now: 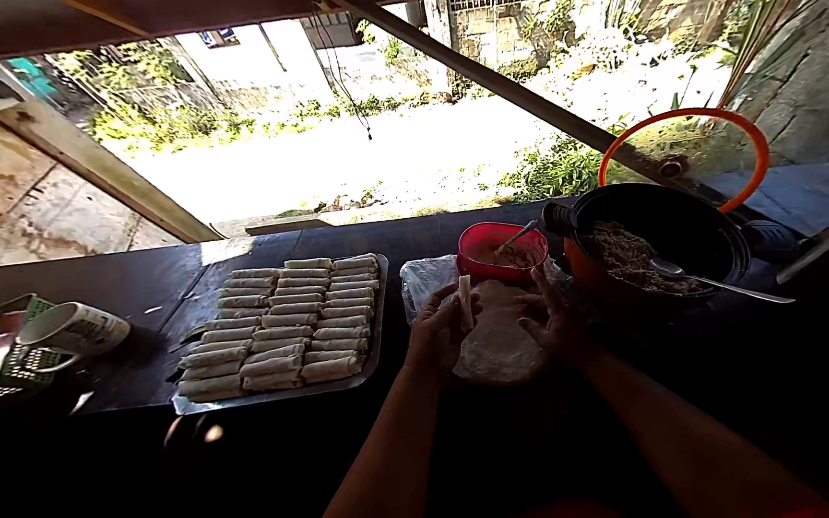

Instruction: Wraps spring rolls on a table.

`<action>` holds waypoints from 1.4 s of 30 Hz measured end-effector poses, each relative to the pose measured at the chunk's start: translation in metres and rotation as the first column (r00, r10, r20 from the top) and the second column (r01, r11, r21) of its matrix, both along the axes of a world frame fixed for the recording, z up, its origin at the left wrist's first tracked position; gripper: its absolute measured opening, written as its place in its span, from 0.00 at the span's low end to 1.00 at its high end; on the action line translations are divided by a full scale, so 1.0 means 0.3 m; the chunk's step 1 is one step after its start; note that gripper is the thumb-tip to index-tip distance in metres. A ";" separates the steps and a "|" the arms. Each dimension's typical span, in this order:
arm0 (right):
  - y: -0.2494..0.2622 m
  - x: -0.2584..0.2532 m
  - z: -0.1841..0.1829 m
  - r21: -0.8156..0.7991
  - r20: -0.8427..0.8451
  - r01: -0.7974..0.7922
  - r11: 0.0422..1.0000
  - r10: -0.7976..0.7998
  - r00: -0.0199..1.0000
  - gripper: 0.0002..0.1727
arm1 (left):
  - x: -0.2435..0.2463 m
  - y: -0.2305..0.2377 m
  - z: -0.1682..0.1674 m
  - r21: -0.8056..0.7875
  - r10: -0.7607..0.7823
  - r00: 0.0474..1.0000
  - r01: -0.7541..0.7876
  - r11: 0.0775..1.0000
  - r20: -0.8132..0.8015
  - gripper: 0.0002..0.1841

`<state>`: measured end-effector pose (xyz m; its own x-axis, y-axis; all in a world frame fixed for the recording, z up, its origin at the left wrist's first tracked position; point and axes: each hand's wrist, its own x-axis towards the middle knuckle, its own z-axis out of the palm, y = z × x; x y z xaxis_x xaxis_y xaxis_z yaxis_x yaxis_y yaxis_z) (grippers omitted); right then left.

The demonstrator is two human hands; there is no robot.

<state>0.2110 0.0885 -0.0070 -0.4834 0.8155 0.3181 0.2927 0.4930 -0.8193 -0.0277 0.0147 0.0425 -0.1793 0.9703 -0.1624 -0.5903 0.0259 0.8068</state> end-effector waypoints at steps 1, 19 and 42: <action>-0.002 0.003 0.003 -0.004 0.013 0.002 1.000 -0.002 1.000 0.49 | -0.001 -0.008 -0.002 -0.006 0.002 1.000 -0.002 1.000 0.006 0.17; -0.008 -0.001 0.018 -0.027 0.051 0.003 1.000 -0.002 0.999 0.49 | -0.092 -0.158 0.138 0.122 0.115 0.965 -0.088 0.989 -0.234 0.24; -0.015 0.004 0.000 0.104 0.099 0.034 0.994 -0.045 0.994 0.48 | -0.402 -0.540 0.145 0.230 0.277 0.405 -0.160 0.960 -0.871 0.28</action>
